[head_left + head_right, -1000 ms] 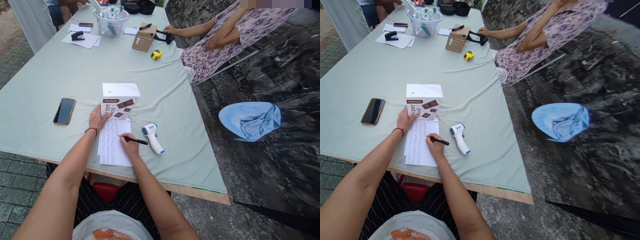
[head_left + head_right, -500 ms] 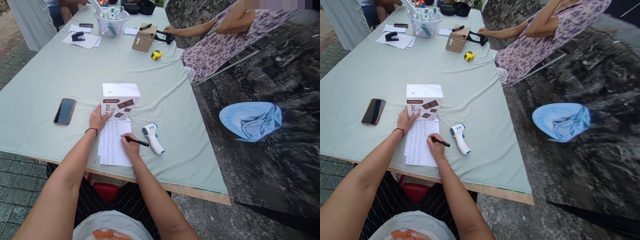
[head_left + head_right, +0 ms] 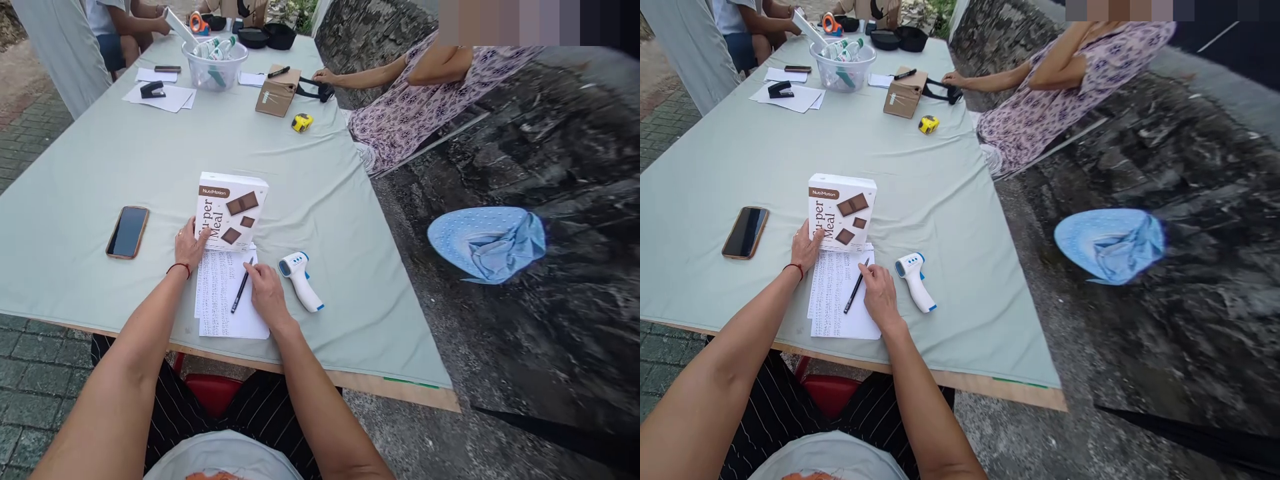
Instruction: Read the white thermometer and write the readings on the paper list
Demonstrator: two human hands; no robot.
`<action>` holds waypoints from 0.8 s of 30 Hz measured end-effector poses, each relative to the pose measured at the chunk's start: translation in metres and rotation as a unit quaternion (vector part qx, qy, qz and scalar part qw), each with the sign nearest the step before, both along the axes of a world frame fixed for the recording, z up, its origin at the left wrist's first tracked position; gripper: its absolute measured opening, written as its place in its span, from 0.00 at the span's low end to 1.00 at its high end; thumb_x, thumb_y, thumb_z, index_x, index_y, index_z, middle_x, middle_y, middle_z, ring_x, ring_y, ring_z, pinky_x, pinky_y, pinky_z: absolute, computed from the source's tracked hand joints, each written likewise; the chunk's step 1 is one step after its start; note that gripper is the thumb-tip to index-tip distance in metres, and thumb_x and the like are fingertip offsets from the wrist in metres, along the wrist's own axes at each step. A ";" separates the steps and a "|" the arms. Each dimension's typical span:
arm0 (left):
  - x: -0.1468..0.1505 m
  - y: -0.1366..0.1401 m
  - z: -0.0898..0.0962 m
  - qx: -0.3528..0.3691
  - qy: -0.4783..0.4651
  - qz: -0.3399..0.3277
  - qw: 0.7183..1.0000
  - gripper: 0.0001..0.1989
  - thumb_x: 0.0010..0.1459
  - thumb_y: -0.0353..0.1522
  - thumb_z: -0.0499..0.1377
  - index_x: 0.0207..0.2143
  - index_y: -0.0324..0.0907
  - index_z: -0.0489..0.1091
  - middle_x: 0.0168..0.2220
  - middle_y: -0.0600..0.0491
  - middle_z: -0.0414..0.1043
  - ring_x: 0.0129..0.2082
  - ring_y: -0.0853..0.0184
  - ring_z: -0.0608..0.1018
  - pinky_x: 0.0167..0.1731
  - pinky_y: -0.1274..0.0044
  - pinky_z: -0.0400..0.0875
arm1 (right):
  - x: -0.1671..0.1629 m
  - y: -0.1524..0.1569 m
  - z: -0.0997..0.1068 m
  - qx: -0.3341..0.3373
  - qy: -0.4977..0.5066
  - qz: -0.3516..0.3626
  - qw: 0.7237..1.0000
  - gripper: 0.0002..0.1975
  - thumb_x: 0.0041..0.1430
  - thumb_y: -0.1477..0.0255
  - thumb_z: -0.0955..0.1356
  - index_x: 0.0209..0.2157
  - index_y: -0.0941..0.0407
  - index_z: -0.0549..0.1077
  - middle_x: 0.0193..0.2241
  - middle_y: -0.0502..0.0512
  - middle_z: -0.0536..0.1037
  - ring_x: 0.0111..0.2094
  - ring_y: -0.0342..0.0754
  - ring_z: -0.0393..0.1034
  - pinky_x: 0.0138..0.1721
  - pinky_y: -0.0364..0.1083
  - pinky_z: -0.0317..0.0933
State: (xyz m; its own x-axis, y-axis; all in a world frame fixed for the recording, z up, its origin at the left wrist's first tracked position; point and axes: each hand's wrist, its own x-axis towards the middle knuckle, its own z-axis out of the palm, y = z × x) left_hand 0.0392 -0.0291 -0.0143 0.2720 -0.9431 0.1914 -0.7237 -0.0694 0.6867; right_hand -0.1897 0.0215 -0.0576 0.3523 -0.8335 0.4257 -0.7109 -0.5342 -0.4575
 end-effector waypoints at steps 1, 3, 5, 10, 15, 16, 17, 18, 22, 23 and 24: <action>0.000 0.000 0.000 -0.001 -0.001 0.001 1.000 0.25 0.66 0.48 0.46 0.57 0.44 0.62 0.54 0.48 0.72 0.55 0.55 0.71 0.56 0.63 0.62 | -0.001 0.000 -0.001 -0.005 0.008 -0.004 1.000 0.26 0.60 0.84 0.55 0.53 0.55 0.73 0.41 0.61 0.72 0.40 0.52 0.65 0.45 0.52 0.63; -0.001 0.000 0.000 -0.003 -0.006 0.000 1.000 0.24 0.66 0.47 0.47 0.56 0.44 0.63 0.54 0.48 0.72 0.54 0.55 0.71 0.55 0.63 0.62 | -0.006 0.002 0.000 -0.020 0.000 -0.018 1.000 0.24 0.61 0.82 0.55 0.52 0.55 0.73 0.41 0.61 0.71 0.40 0.52 0.65 0.45 0.52 0.63; -0.001 0.001 0.000 -0.003 -0.011 0.001 1.000 0.23 0.65 0.47 0.47 0.55 0.44 0.64 0.53 0.47 0.72 0.54 0.55 0.71 0.55 0.63 0.62 | -0.017 0.002 0.002 -0.033 -0.020 -0.053 0.998 0.21 0.62 0.78 0.58 0.53 0.56 0.73 0.44 0.62 0.70 0.44 0.54 0.65 0.48 0.54 0.62; 0.000 0.003 0.000 0.004 -0.009 0.002 1.000 0.24 0.65 0.48 0.47 0.55 0.44 0.64 0.52 0.46 0.72 0.53 0.53 0.71 0.54 0.61 0.62 | -0.063 -0.006 0.004 0.023 0.003 -0.266 0.964 0.25 0.56 0.62 0.67 0.54 0.58 0.70 0.50 0.69 0.67 0.50 0.63 0.62 0.49 0.60 0.60; 0.001 0.004 -0.001 0.003 -0.013 0.006 1.000 0.25 0.65 0.48 0.46 0.55 0.44 0.64 0.52 0.45 0.72 0.53 0.53 0.71 0.55 0.61 0.62 | -0.086 -0.018 0.007 0.233 0.045 -0.286 0.928 0.22 0.53 0.54 0.68 0.42 0.55 0.75 0.37 0.64 0.73 0.40 0.60 0.68 0.38 0.54 0.61; 0.001 0.004 -0.001 0.004 -0.014 0.007 1.000 0.25 0.66 0.48 0.46 0.55 0.44 0.63 0.51 0.45 0.72 0.53 0.53 0.71 0.55 0.61 0.62 | -0.084 -0.018 0.009 0.248 0.023 -0.285 0.926 0.21 0.53 0.54 0.67 0.39 0.55 0.75 0.35 0.63 0.73 0.39 0.60 0.69 0.37 0.53 0.61; 0.001 0.004 -0.001 0.006 -0.016 0.008 1.000 0.25 0.66 0.48 0.45 0.56 0.44 0.63 0.51 0.45 0.72 0.53 0.53 0.71 0.55 0.62 0.62 | -0.079 -0.018 0.013 0.256 -0.015 -0.282 0.925 0.21 0.52 0.53 0.67 0.37 0.55 0.75 0.34 0.62 0.74 0.38 0.58 0.69 0.36 0.53 0.60; 0.001 0.004 -0.001 0.008 -0.017 0.008 1.000 0.25 0.66 0.48 0.46 0.56 0.44 0.63 0.51 0.45 0.72 0.53 0.53 0.71 0.54 0.62 0.62 | -0.072 -0.017 0.018 0.260 -0.068 -0.272 0.924 0.22 0.50 0.52 0.67 0.36 0.56 0.75 0.34 0.61 0.74 0.37 0.57 0.69 0.36 0.52 0.60; 0.002 0.003 -0.001 0.008 -0.018 0.008 1.000 0.24 0.66 0.47 0.45 0.55 0.43 0.64 0.51 0.45 0.72 0.52 0.54 0.71 0.53 0.62 0.62 | -0.029 -0.009 0.051 0.270 -0.362 -0.155 0.879 0.26 0.46 0.49 0.69 0.36 0.56 0.73 0.31 0.55 0.75 0.34 0.51 0.67 0.35 0.47 0.61; 0.002 0.003 -0.001 0.007 -0.019 0.008 1.000 0.24 0.66 0.47 0.45 0.55 0.43 0.64 0.51 0.45 0.72 0.51 0.54 0.71 0.53 0.62 0.62 | -0.016 -0.007 0.060 0.287 -0.422 -0.103 0.854 0.24 0.48 0.49 0.69 0.34 0.56 0.71 0.28 0.53 0.73 0.31 0.49 0.66 0.33 0.46 0.60; 0.002 0.002 -0.001 0.006 -0.020 0.009 1.000 0.24 0.66 0.47 0.45 0.55 0.43 0.64 0.51 0.45 0.72 0.51 0.53 0.71 0.53 0.62 0.62 | -0.005 -0.005 0.070 0.300 -0.478 -0.055 0.823 0.22 0.49 0.49 0.68 0.32 0.56 0.70 0.25 0.51 0.71 0.28 0.47 0.64 0.31 0.45 0.59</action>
